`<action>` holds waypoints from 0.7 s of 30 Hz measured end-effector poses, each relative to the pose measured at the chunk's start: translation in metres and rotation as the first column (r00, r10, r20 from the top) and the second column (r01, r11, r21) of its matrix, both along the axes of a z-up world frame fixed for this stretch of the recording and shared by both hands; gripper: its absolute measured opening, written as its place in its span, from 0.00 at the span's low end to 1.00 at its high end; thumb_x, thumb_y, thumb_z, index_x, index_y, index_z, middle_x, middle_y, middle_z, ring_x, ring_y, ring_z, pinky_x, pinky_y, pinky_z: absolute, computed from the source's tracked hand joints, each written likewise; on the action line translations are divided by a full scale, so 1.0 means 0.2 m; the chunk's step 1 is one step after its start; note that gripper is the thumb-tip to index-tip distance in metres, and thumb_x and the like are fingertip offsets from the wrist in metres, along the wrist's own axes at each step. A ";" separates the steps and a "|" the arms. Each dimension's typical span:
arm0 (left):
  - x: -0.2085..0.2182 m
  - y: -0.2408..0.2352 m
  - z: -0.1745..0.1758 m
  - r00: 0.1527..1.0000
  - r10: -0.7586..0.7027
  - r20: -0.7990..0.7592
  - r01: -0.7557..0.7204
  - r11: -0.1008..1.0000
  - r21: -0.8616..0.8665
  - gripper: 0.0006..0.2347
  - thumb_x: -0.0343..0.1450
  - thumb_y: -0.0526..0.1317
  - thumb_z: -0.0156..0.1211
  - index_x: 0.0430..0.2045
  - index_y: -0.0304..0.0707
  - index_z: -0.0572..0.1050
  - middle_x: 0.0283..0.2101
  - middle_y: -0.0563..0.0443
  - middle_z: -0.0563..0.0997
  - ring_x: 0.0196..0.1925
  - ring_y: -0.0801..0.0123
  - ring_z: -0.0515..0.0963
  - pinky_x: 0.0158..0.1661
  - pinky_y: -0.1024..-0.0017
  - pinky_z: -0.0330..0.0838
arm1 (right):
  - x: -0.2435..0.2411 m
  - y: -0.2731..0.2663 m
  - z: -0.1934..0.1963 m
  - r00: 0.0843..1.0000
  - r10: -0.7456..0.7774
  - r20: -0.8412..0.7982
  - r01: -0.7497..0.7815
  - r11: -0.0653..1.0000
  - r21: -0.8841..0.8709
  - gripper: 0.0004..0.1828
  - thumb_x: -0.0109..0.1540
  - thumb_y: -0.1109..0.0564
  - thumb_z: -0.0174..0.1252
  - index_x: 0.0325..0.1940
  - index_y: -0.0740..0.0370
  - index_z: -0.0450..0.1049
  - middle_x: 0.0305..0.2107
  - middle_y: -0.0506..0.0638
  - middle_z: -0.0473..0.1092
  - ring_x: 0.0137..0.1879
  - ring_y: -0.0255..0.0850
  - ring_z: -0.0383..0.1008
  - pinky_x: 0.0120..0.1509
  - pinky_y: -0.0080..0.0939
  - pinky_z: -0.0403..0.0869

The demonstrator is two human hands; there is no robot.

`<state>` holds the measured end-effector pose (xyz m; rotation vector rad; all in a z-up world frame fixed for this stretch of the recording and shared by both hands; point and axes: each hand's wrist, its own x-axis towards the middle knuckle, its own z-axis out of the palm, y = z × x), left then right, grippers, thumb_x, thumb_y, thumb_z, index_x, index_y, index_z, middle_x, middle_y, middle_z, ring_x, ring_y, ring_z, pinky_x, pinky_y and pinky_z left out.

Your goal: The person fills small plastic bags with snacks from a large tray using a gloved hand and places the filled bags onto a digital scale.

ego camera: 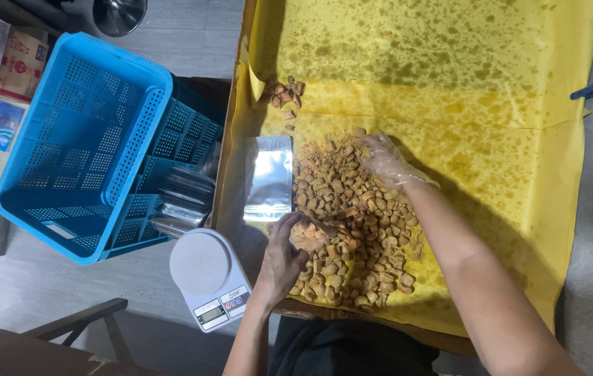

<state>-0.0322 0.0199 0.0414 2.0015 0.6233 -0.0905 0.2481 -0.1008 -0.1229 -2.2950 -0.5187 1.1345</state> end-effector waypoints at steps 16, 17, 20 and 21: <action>0.00 0.05 0.03 0.997 0.064 -0.052 -0.068 0.995 -0.072 0.30 0.63 0.26 0.58 0.63 0.33 0.63 0.71 0.41 0.60 0.48 0.64 0.79 0.43 0.69 0.78 | 0.04 0.39 -0.47 0.940 0.140 0.310 -0.212 0.954 0.212 0.12 0.61 0.59 0.63 0.48 0.58 0.72 0.47 0.55 0.68 0.55 0.47 0.70 0.63 0.47 0.76; 0.00 0.06 0.03 0.995 0.073 -0.062 -0.078 0.993 -0.089 0.30 0.63 0.26 0.58 0.63 0.34 0.63 0.71 0.42 0.61 0.46 0.64 0.80 0.43 0.70 0.78 | 0.01 0.43 -0.44 0.993 -0.043 0.113 0.012 0.965 0.262 0.16 0.65 0.58 0.61 0.55 0.60 0.68 0.50 0.55 0.66 0.55 0.46 0.66 0.63 0.48 0.74; 0.01 0.06 0.05 0.991 0.094 -0.090 -0.105 0.986 -0.128 0.30 0.63 0.25 0.56 0.64 0.34 0.62 0.71 0.43 0.62 0.39 0.65 0.81 0.40 0.71 0.79 | -0.09 0.48 -0.35 0.983 -0.180 -0.034 0.183 0.959 0.218 0.20 0.68 0.61 0.55 0.64 0.63 0.63 0.56 0.60 0.60 0.54 0.48 0.62 0.60 0.48 0.71; 0.01 0.05 0.06 0.990 0.097 -0.097 -0.111 0.984 -0.140 0.30 0.63 0.25 0.56 0.64 0.33 0.62 0.71 0.43 0.62 0.37 0.64 0.81 0.40 0.71 0.78 | -0.11 0.48 -0.33 0.976 0.063 0.210 -0.094 0.986 0.139 0.18 0.64 0.67 0.53 0.59 0.64 0.65 0.56 0.65 0.59 0.53 0.51 0.65 0.57 0.45 0.74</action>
